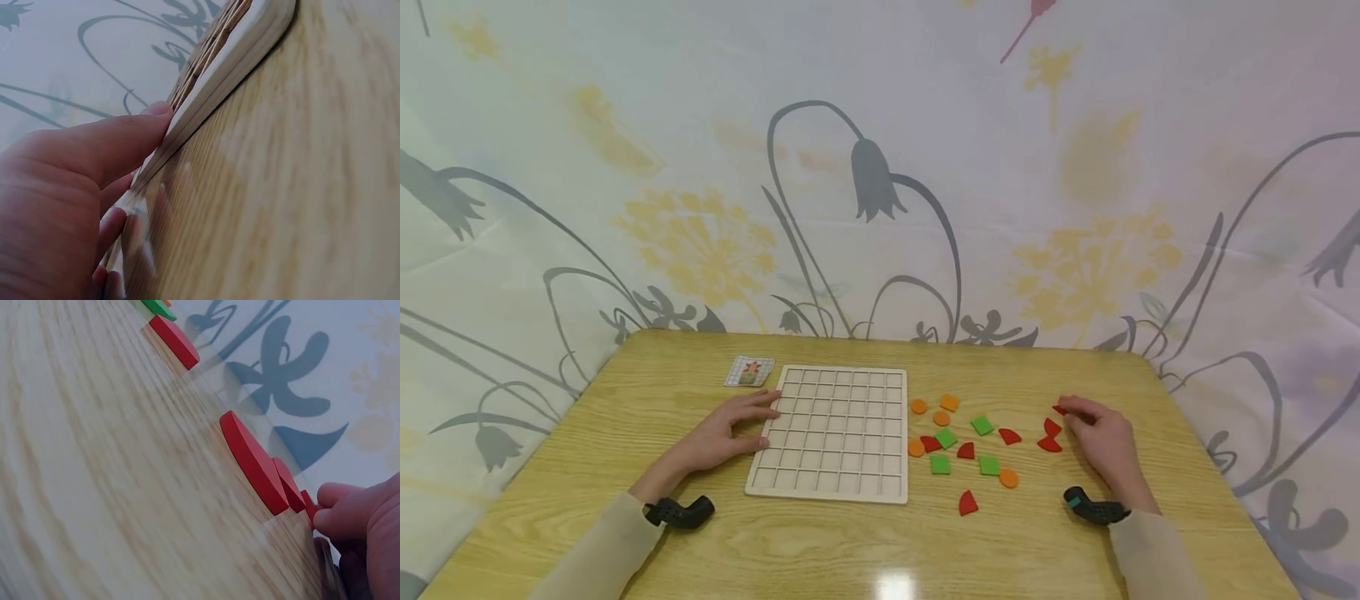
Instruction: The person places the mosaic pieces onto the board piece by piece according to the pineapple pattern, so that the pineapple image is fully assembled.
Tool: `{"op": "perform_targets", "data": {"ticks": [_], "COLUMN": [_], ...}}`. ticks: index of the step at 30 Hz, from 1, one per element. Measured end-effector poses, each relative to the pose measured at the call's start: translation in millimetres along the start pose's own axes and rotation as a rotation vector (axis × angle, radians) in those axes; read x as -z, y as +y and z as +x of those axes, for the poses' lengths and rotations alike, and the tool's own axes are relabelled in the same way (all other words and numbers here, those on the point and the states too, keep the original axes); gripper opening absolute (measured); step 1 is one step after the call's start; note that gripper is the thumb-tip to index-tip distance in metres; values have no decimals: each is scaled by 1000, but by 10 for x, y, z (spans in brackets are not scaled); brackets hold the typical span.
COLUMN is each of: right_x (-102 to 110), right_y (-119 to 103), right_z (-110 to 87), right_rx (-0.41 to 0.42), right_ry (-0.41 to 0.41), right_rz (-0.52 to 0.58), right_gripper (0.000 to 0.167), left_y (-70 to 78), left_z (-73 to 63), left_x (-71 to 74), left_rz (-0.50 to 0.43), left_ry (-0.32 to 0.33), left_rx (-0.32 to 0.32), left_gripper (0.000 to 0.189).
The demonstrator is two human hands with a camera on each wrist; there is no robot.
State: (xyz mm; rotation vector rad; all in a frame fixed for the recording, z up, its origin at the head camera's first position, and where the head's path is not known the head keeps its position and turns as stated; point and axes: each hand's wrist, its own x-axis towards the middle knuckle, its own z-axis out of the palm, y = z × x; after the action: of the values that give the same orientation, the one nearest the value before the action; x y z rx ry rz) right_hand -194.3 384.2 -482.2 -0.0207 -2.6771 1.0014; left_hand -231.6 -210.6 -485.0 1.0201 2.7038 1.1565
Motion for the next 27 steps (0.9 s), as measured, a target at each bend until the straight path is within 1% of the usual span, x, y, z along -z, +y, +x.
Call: {"op": "perform_targets", "data": {"ticks": [3, 6, 12, 20, 24, 27], "right_x": [-8, -11, -19, -30, -62, -121], "right_y": [-7, -18, -37, -57, -130, -228], "right_z": [6, 13, 14, 10, 35, 94], "right_rx": [16, 19, 38, 33, 52, 75], "right_ry": [12, 14, 21, 40, 48, 34], "right_rz": [-21, -35, -26, -44, -62, -55], "right_gripper": [25, 23, 21, 21, 21, 21], "left_y": [4, 13, 29, 27, 13, 6], "left_z": [6, 6, 6, 2, 6, 7], "left_x": [-3, -5, -4, -23, -27, -23], "left_rz": [-2, 3, 13, 69, 71, 76], "left_ry": [-1, -3, 2, 8, 10, 11], "left_rx": [-5, -1, 10, -19, -20, -14], "left_gripper": [45, 46, 46, 44, 43, 43]}}
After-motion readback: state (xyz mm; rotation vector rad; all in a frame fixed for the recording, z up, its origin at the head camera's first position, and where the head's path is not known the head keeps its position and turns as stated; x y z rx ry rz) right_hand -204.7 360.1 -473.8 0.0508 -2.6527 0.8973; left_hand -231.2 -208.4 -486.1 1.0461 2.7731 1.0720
